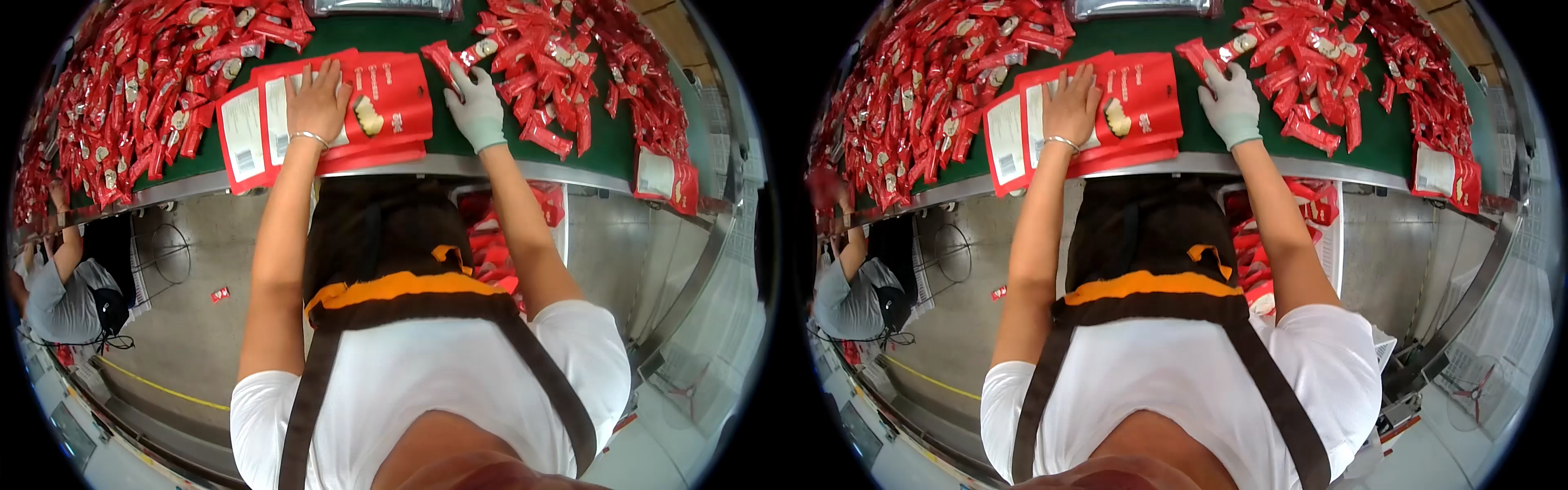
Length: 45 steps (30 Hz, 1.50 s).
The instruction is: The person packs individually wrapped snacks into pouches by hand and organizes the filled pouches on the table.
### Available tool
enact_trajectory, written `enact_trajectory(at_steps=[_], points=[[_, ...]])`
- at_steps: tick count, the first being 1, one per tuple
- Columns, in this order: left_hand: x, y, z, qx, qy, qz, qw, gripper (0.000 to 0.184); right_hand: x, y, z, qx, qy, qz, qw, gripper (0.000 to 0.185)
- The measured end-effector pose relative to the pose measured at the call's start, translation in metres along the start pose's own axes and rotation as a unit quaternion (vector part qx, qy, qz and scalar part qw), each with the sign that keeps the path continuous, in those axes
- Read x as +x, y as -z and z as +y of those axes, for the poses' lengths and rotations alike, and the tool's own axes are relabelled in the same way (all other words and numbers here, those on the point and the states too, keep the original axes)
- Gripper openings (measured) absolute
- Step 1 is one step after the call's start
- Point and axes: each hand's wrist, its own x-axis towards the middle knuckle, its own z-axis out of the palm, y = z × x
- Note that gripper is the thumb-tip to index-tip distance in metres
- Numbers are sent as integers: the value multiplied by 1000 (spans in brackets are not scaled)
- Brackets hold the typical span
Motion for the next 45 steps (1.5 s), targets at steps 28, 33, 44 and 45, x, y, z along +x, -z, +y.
enact_trajectory(at_steps=[28, 33, 44, 45], points=[[3, -5, -3, -109, 2, 18, 994, 52, -4, 81, 9, 426, -54, -298, 852, 51], [2, 1, -1, -92, 5, -3, 996, 53, 15, -5, -6, 276, 206, -142, 928, 43], [-2, 0, -4, -80, -43, 21, 996, 53, 47, -27, -13, 328, 244, -283, 868, 36], [-2, 0, -3, -75, -54, 21, 996, 54, 45, -25, -19, 327, 245, -281, 868, 36]])
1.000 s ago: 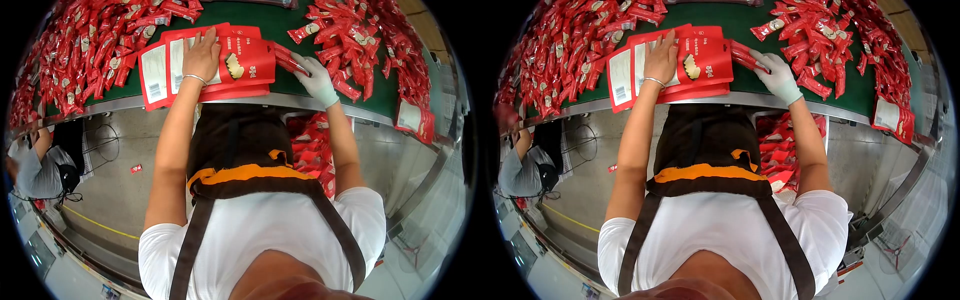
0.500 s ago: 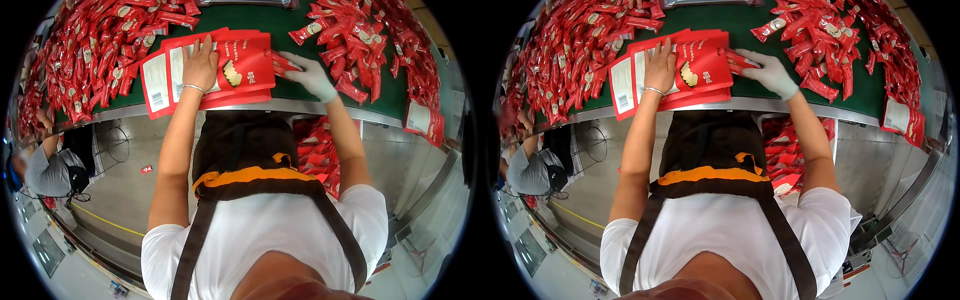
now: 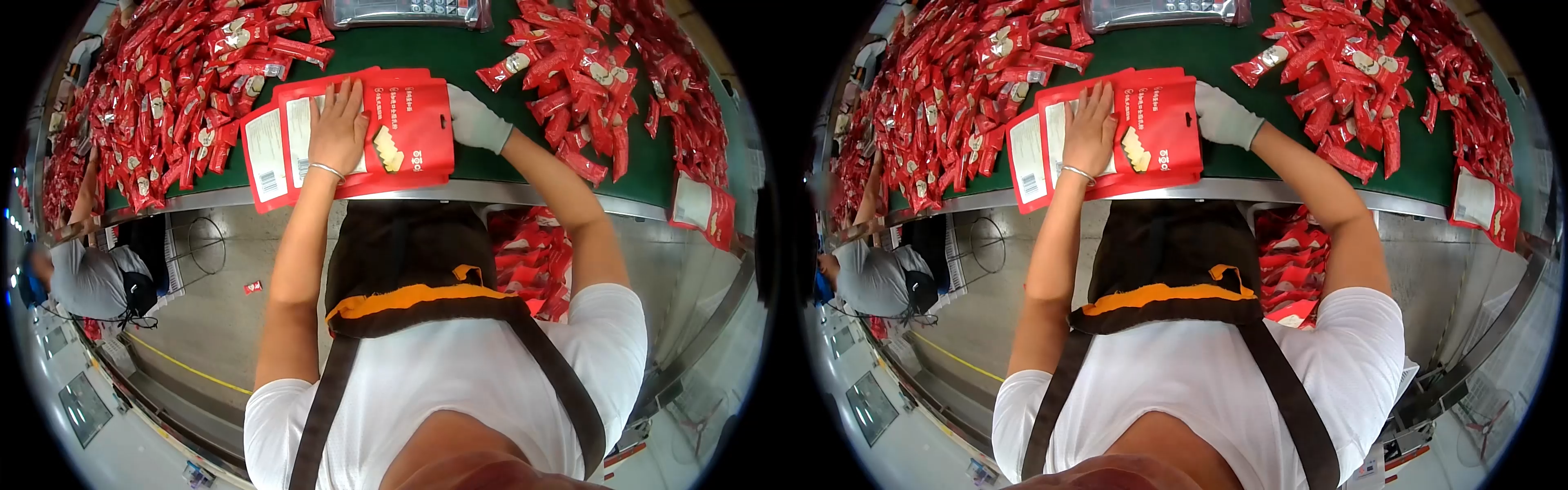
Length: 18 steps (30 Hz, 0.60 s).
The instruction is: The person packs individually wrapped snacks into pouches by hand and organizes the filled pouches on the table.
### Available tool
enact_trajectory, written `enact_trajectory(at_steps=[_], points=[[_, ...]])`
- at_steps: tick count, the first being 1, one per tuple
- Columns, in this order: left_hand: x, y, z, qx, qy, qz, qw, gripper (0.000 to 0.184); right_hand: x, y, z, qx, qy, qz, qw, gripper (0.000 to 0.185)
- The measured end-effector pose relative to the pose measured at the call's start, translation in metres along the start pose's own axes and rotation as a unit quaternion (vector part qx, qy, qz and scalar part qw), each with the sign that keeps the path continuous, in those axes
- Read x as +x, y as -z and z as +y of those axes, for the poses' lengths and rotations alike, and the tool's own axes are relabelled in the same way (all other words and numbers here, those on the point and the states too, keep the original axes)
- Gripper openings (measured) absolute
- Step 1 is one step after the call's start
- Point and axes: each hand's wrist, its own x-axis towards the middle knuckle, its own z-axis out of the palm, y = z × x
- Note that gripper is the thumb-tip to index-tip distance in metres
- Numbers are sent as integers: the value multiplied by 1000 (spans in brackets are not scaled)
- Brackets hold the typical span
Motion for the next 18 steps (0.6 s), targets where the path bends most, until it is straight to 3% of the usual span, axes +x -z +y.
enact_trajectory(at_steps=[2, 3, 4, 9, 11, 12, 13, 15, 16, 18], points=[[2, -1, 3, 0, -3, 1, 1000, 54, 6, -4, -7, -146, 147, 69, 976, 34], [2, -1, 5, 15, 2, 7, 1000, 54, -3, -45, 24, 100, 36, 146, 984, 41], [2, -1, 8, 32, 4, 13, 999, 54, -1, -57, 36, 95, 31, 151, 983, 41], [-6, 0, 9, 120, 47, 50, 990, 54, 48, -86, 54, 65, 93, -109, 988, 43], [-5, -2, 6, 91, 53, 41, 994, 54, 16, -30, 31, -221, 138, 21, 965, 33], [-4, -3, 5, 66, 63, 31, 995, 53, 12, 6, 0, -243, -82, -6, 967, 26], [-1, -4, 5, 61, 70, 34, 995, 53, 2, 38, -8, -368, 1, 26, 929, 23], [-2, -2, 4, 45, 66, 13, 997, 52, -20, 82, 7, -445, -68, 110, 886, 35], [-3, -3, 3, 47, 70, 10, 996, 52, -25, 90, 15, -522, -146, 99, 835, 38], [-1, -1, 4, 31, 76, 7, 997, 51, -25, 98, 65, -578, -115, 49, 807, 35]])
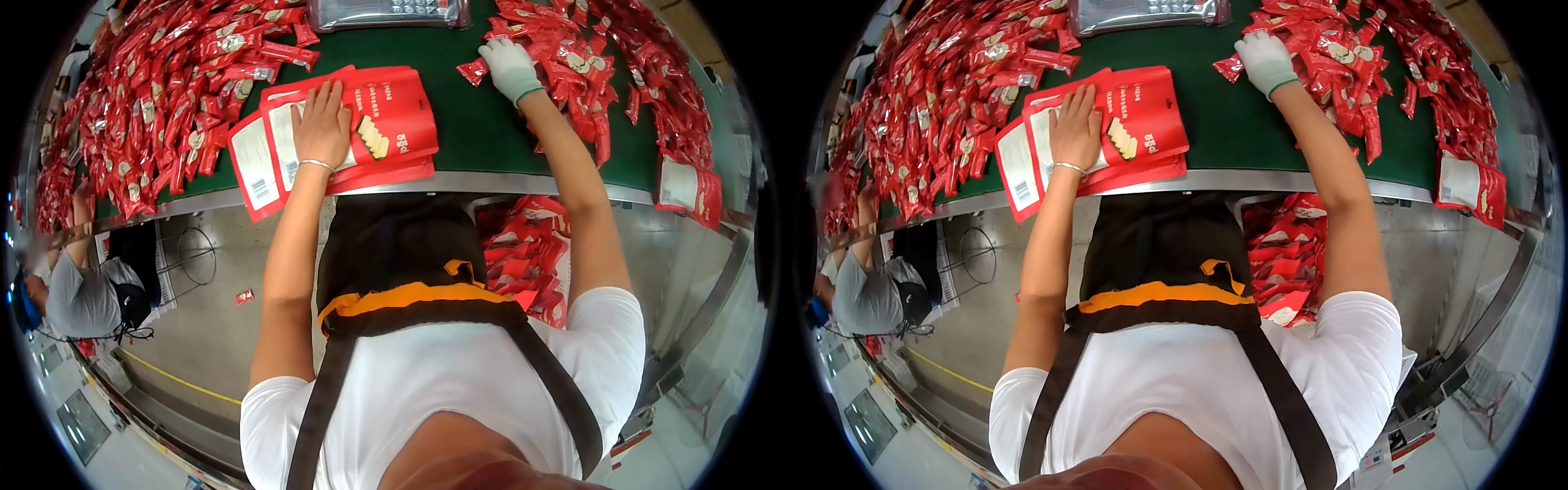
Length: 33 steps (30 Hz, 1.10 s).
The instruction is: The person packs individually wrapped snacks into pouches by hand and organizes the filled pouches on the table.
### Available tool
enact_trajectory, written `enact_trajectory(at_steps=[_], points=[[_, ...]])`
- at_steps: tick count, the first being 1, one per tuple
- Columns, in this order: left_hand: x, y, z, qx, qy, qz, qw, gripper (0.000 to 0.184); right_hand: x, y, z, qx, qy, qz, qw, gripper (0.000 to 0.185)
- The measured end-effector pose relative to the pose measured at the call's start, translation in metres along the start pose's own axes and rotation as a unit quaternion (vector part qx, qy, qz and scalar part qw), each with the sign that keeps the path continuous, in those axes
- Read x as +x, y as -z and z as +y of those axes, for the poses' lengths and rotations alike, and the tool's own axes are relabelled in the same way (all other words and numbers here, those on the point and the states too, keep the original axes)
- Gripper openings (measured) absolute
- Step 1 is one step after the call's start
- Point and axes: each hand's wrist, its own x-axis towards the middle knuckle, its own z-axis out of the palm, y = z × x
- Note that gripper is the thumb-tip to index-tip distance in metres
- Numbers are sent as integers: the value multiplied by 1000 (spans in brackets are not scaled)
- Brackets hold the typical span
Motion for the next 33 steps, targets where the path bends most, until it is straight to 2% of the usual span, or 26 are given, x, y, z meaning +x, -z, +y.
enact_trajectory(at_steps=[3, 5, 6, 8, 10, 12, 14, 16, 17, 18, 19, 20, 23, 24, 26, 27, 28, 30, 31, 32, 33], points=[[1, -1, -3, -17, 4, 7, 1000, 51, 12, 4, -8, 27, 27, 59, 997, 35], [-1, -3, -5, -43, 3, 13, 999, 51, -5, 70, -40, 186, 43, 59, 980, 38], [-3, -3, -5, -44, 10, 13, 999, 51, -17, 88, -51, 229, 15, 41, 972, 41], [-1, -2, -6, -56, 8, 8, 998, 51, -40, 99, -56, 217, -36, -36, 975, 45], [-1, 0, -5, -51, 14, 9, 999, 52, -45, 107, -53, 290, -56, -175, 939, 43], [0, 2, -4, -67, 19, -1, 998, 53, -37, 92, -65, 447, 1, -136, 884, 35], [-1, 5, -5, -64, 19, 1, 998, 53, 3, 114, -92, 561, -102, -323, 756, 29], [0, 5, -4, -58, 11, -9, 998, 54, 21, 29, -131, 752, -3, -128, 647, 30], [1, 1, -6, -36, 14, -3, 999, 54, 23, 2, -153, 875, -49, -177, 448, 32], [2, 5, -6, -32, 17, 2, 999, 54, 24, -14, -169, 946, -91, -220, 222, 35], [1, 9, -6, -9, 15, -7, 1000, 54, 24, -13, -173, 874, 12, -226, 431, 47], [0, 11, -6, 12, 15, -20, 1000, 54, 20, -12, -169, 873, 15, -232, 428, 47], [-1, 12, -4, 35, -2, -24, 999, 56, 14, 35, -145, 774, 173, -271, 546, 51], [0, 11, -3, 49, -19, -24, 998, 56, 15, 31, -146, 774, 174, -276, 543, 51], [2, 9, 0, 51, -28, -22, 998, 58, 19, 21, -149, 800, 129, -311, 497, 48], [3, 8, 1, 45, -33, -9, 998, 58, 25, 14, -156, 881, 30, -367, 298, 45], [4, 8, 0, 40, -40, 3, 998, 59, 28, 7, -162, 880, 25, -373, 292, 45], [7, 8, -1, 41, -39, 7, 998, 60, 40, 1, -176, 916, 27, -267, 300, 43], [8, 7, -1, 47, -34, 8, 998, 60, 46, 2, -184, 938, -38, -282, 198, 43], [10, 7, 0, 53, -30, 11, 998, 61, 48, 3, -187, 937, -38, -284, 198, 43], [13, 6, 0, 55, -30, 13, 998, 61, 51, 3, -190, 949, -40, -269, 160, 43]])
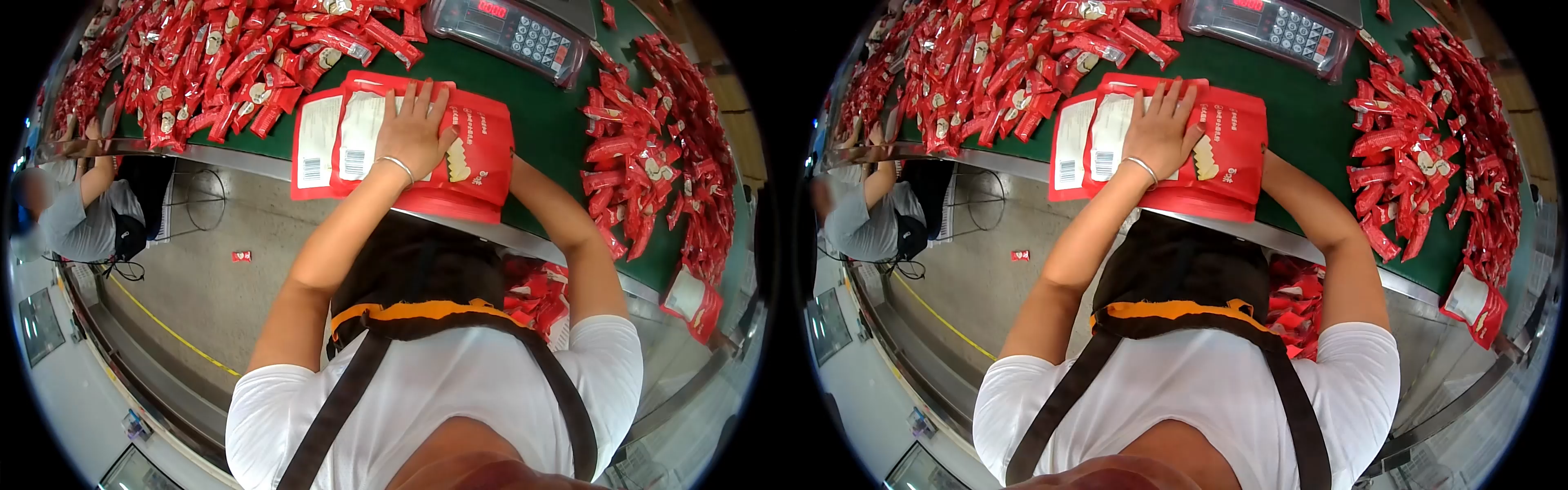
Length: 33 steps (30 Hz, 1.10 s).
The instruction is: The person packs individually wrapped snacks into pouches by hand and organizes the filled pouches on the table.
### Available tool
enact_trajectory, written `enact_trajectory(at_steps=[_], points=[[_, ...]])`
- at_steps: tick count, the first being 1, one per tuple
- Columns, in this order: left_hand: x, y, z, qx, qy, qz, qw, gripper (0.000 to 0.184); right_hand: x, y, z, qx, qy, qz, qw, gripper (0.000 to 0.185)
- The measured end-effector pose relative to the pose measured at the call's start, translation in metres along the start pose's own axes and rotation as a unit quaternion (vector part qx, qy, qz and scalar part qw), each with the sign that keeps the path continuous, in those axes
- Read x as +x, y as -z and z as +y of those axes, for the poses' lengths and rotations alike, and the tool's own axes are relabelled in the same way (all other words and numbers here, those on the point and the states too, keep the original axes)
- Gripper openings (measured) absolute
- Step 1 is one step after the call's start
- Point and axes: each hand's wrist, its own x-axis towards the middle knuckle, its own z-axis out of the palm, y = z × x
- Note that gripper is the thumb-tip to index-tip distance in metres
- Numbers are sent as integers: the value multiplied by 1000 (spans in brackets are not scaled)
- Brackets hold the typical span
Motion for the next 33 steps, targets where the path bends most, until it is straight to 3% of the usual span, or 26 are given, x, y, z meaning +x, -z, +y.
enact_trajectory(at_steps=[3, 5, 6, 8, 9, 11, 12, 14, 15, 16, 17, 18, 19, 21, 23, 25, 27, 29, 31, 33], points=[[2, -4, 5, 8, -8, 15, 1000, 59, 0, -2, 6, 54, 29, -3, 998, 44], [18, -2, 5, -59, -29, -89, 994, 53, 0, -5, 8, 37, 37, 1, 999, 45], [31, 2, 4, -57, -35, -79, 995, 53, 0, -8, 9, 22, 41, 5, 999, 45], [65, 10, 4, -121, -62, -208, 969, 46, -5, -8, 10, -28, 44, 10, 999, 46], [79, 11, 6, -124, -72, -196, 970, 46, -9, -7, 9, -64, 44, 17, 997, 46], [103, 0, 6, -186, -103, -297, 931, 37, -20, -4, 7, -163, 39, 18, 986, 47], [114, -17, 1, -226, -108, -287, 924, 30, -28, -2, 2, -238, 38, 16, 970, 47], [119, -21, -2, -250, -124, -261, 924, 27, -48, 2, -18, -477, 71, 20, 876, 48], [119, -23, -4, -274, -132, -244, 921, 24, -63, 4, -33, -592, 114, 60, 796, 48], [114, -28, -6, -290, -138, -181, 930, 20, -72, 8, -49, -637, 142, 138, 745, 51], [109, -20, -3, -291, -138, -178, 930, 20, -82, 10, -66, -675, 167, 213, 687, 54], [103, -6, 2, -266, -100, -128, 950, 18, -82, -1, -72, -434, 187, 272, 838, 55], [97, 7, 8, -241, -61, -80, 965, 15, -80, -18, -75, -154, 191, 309, 919, 55], [89, 30, 23, -239, -59, -45, 968, 13, -68, -58, -78, -271, 92, 181, 941, 49], [84, 53, 35, -223, -49, 49, 972, 15, -54, -113, -90, -515, 41, 244, 821, 44], [76, 83, 34, -250, -14, 40, 967, 16, -26, -86, -93, -480, 212, 230, 820, 43], [68, 98, 20, -227, -90, 386, 889, 24, -11, -74, -119, -407, 275, 235, 839, 44], [32, 98, 20, -266, -76, 354, 893, 31, 23, -15, -150, -374, 388, 367, 758, 44], [-11, 60, 22, -291, -95, 230, 924, 35, 46, 20, -198, -365, 235, 536, 724, 52], [-51, 28, 32, -216, -74, 73, 971, 46, 92, 120, -238, -376, 307, 471, 737, 48]])
